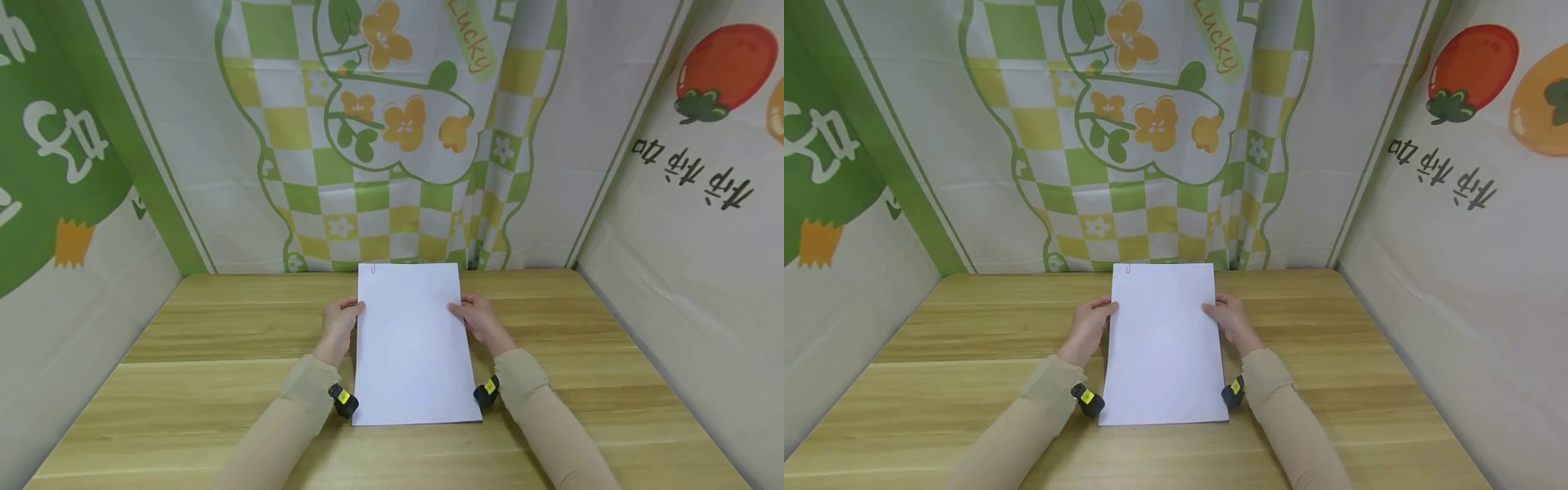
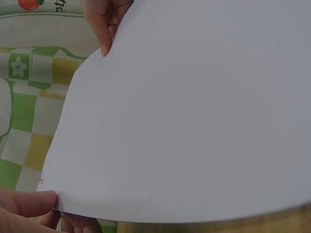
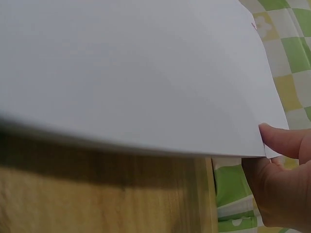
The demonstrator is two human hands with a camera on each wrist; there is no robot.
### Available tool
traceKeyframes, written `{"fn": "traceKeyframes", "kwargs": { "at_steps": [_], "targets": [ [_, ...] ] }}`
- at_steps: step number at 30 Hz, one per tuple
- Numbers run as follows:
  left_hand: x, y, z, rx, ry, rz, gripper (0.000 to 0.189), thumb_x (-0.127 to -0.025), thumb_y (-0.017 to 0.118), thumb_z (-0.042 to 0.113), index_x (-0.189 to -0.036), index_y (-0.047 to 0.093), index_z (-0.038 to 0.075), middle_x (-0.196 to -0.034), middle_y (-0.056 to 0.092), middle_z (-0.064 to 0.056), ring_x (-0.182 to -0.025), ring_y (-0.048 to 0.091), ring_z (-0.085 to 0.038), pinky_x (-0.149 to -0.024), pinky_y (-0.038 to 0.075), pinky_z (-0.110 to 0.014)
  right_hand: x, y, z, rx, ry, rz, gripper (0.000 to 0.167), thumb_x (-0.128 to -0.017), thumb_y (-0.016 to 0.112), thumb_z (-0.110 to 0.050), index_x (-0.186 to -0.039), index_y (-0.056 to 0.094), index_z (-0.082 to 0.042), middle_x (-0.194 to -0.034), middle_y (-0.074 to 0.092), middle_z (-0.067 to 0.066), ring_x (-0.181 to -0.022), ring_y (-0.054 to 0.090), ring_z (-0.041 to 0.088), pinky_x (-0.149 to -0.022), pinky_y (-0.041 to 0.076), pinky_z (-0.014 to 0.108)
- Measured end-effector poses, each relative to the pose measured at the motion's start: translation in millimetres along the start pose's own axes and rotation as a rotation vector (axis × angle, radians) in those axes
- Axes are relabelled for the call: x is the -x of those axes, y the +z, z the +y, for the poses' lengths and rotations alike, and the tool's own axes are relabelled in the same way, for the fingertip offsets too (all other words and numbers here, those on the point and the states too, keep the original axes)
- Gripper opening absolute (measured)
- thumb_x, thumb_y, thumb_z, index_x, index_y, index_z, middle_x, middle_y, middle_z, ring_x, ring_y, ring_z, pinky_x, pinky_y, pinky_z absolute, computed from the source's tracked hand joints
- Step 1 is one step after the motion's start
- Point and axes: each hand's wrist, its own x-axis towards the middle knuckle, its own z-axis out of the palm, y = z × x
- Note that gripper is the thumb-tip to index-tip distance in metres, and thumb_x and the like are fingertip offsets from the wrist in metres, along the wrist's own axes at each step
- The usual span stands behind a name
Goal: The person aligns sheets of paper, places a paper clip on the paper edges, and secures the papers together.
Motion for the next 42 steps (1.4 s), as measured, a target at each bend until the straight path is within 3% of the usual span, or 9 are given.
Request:
{"fn": "traceKeyframes", "kwargs": {
  "at_steps": [9,16,25,30,35,42],
  "targets": [
    [-4.3,0.1,-5.5,-0.045,-0.007,0.015,0.037,-0.092,0.056,0.007,-0.128,0.055,-0.002,-0.13,0.052,-0.019,-0.119,0.046,-0.028,-0.106,0.036,-0.046,-0.7,0.4,-1.9,-0.002,0.025,0.005,0.057,-0.095,0.056,-0.009,-0.141,0.03,0.01,-0.144,0.035,0.027,-0.133,0.037,0.036,-0.109,0.033,0.046],
    [-7.3,-1.1,-7.2,-0.058,-0.013,0.002,0.038,-0.093,0.055,0.007,-0.129,0.053,-0.002,-0.133,0.05,-0.018,-0.118,0.046,-0.027,-0.104,0.037,-0.044,-4.4,0.3,0.2,0.018,0.024,-0.008,0.059,-0.095,0.056,-0.011,-0.142,0.028,0.01,-0.147,0.031,0.026,-0.136,0.032,0.036,-0.11,0.031,0.047],
    [-11.9,-2.5,-7.1,-0.072,-0.034,0.0,0.035,-0.093,0.056,0.007,-0.127,0.056,0.0,-0.13,0.053,-0.016,-0.101,0.049,-0.021,-0.082,0.041,-0.031,-8.7,-0.6,1.2,0.064,0.022,-0.021,0.056,-0.096,0.056,-0.015,-0.141,0.033,0.008,-0.147,0.033,0.024,-0.135,0.034,0.036,-0.108,0.033,0.05],
    [-13.9,-1.5,-7.2,-0.079,-0.021,0.01,0.033,-0.092,0.056,0.005,-0.125,0.058,-0.002,-0.122,0.057,-0.019,-0.091,0.052,-0.018,-0.075,0.043,-0.026,-9.2,-2.2,1.2,0.104,0.014,-0.033,0.05,-0.096,0.055,-0.015,-0.137,0.039,0.007,-0.145,0.037,0.024,-0.129,0.041,0.035,-0.107,0.035,0.05],
    [-14.5,-2.5,-7.8,-0.088,-0.03,-0.004,0.035,-0.092,0.055,0.004,-0.126,0.057,-0.003,-0.123,0.056,-0.019,-0.09,0.052,-0.018,-0.075,0.043,-0.026,-9.0,-3.3,2.3,0.132,0.012,-0.049,0.043,-0.096,0.053,-0.014,-0.133,0.044,0.007,-0.14,0.042,0.024,-0.121,0.046,0.031,-0.103,0.04,0.049],
    [-16.7,-3.2,-9.9,-0.1,-0.044,-0.011,0.034,-0.092,0.055,0.004,-0.126,0.056,-0.003,-0.121,0.056,-0.018,-0.085,0.051,-0.017,-0.071,0.043,-0.025,-10.3,-3.8,4.5,0.174,0.006,-0.046,0.037,-0.095,0.054,-0.012,-0.125,0.048,0.01,-0.13,0.048,0.024,-0.103,0.051,0.024,-0.087,0.049,0.038]
  ]
}}
